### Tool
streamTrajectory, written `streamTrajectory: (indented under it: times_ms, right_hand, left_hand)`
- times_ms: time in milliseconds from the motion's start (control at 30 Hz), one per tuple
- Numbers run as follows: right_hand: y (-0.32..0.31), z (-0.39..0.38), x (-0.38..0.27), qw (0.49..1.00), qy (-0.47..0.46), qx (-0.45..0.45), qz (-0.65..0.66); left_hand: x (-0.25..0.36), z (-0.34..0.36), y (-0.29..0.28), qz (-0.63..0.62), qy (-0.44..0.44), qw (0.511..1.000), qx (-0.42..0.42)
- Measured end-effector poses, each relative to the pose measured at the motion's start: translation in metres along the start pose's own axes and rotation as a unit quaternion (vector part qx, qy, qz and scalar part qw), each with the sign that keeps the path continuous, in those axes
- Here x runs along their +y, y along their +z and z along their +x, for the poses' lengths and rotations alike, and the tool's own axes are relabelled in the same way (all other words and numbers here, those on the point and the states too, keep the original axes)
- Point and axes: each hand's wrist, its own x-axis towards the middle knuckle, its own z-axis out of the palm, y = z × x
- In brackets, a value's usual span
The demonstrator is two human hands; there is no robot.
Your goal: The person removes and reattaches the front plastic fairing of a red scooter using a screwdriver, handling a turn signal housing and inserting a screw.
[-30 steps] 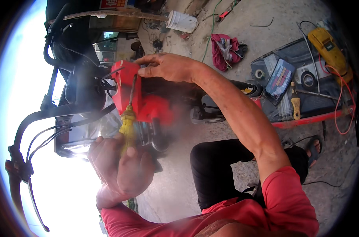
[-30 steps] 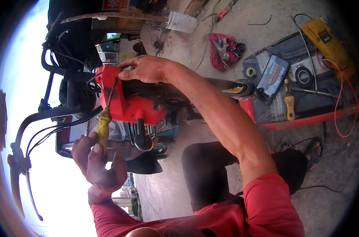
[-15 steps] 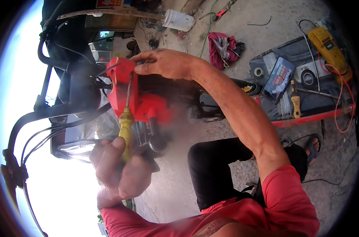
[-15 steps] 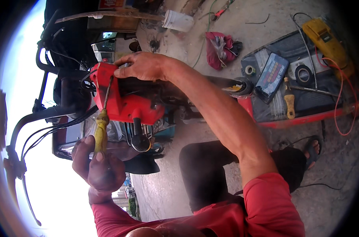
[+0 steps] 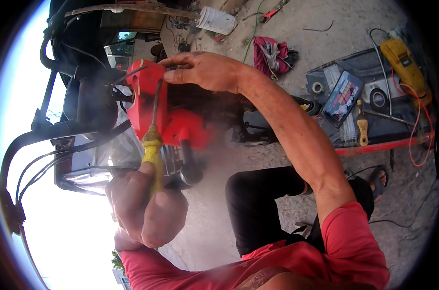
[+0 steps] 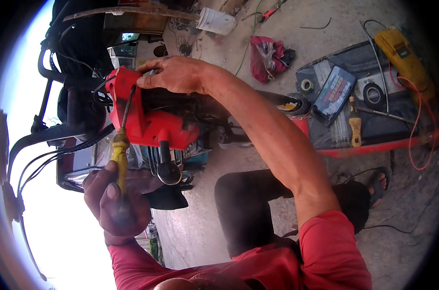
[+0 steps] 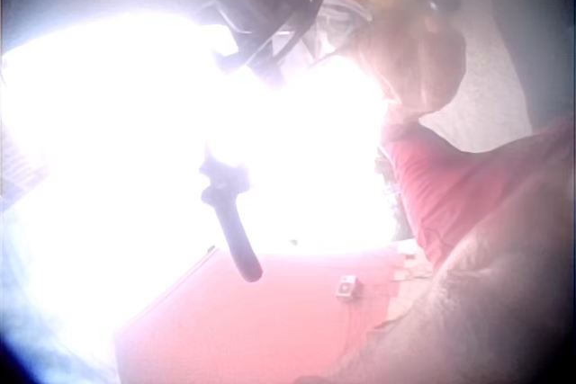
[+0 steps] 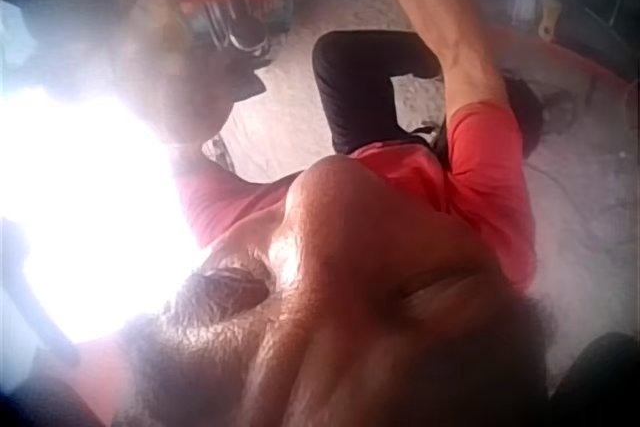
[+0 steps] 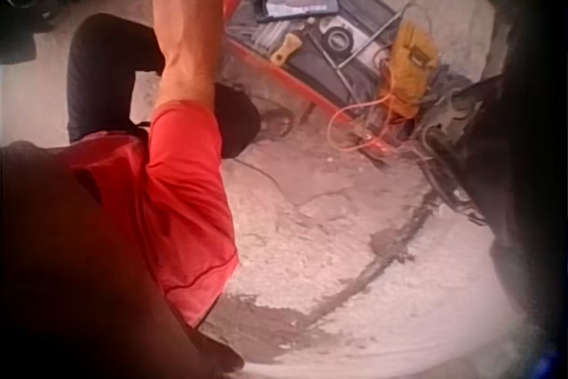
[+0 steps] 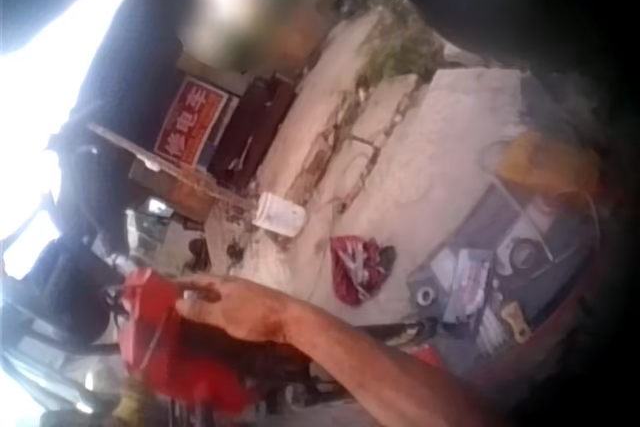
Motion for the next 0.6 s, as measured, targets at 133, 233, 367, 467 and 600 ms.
streamTrajectory:
  times_ms: [133,233,367,467,600]
  right_hand:
    - [0.001,-0.006,-0.006,0.999,0.030,0.019,-0.040]
    - [0.000,-0.006,-0.010,0.999,0.030,0.015,-0.043]
    - [0.003,-0.012,-0.019,0.998,0.030,0.012,-0.056]
    - [0.006,-0.014,-0.018,0.998,0.018,0.017,-0.059]
    - [0.005,-0.013,-0.012,0.996,-0.001,0.042,-0.084]
  left_hand:
    - [0.000,0.014,0.005,0.021,0.057,0.998,0.006]
    - [-0.002,0.018,-0.002,0.035,0.038,0.999,0.012]
    - [-0.004,0.009,-0.013,-0.013,-0.043,0.998,-0.039]
    - [-0.005,0.012,-0.017,-0.035,-0.053,0.996,-0.056]
    - [0.006,0.012,0.001,-0.074,-0.055,0.995,0.032]
